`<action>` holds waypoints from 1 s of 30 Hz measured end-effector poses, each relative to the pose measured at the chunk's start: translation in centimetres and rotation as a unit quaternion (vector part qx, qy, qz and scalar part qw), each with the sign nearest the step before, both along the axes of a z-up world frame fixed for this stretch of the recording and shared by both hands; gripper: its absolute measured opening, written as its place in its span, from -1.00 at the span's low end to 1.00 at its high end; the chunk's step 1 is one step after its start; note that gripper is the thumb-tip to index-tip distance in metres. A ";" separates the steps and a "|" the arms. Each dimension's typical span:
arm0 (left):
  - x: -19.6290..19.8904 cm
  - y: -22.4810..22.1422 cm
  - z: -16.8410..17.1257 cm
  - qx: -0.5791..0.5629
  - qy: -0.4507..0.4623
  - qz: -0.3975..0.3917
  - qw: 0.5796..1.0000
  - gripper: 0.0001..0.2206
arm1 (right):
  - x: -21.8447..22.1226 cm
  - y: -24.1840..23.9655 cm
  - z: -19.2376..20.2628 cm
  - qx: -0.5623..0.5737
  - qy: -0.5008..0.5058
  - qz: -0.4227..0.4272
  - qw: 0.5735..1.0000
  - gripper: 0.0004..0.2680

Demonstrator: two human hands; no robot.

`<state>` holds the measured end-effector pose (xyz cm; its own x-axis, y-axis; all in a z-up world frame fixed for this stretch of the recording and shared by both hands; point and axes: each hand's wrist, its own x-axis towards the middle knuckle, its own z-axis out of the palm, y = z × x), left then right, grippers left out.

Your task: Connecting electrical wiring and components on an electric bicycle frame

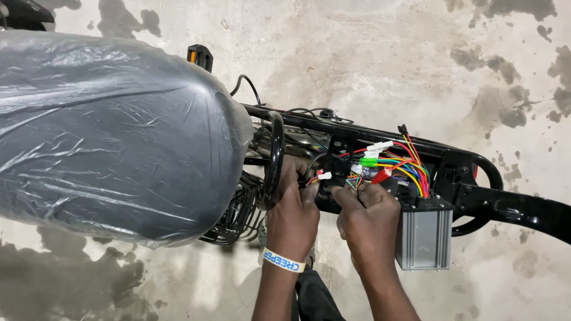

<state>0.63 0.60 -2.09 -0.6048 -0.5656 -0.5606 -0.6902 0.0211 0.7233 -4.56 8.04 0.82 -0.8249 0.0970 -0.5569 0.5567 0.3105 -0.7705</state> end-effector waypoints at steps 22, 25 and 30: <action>-0.3 -0.7 -0.8 -0.035 0.056 -0.020 0.998 -0.73 | -0.3 0.4 0.6 0.052 0.003 0.075 0.996 -0.79; -0.3 -0.6 -1.5 -0.143 0.130 -0.026 0.981 -0.68 | -0.7 0.2 0.7 0.054 -0.008 0.062 0.997 -0.73; -0.5 -0.9 -0.6 -0.119 0.124 -0.011 0.985 -0.68 | -1.2 0.6 0.2 -0.025 -0.050 0.047 0.997 -0.71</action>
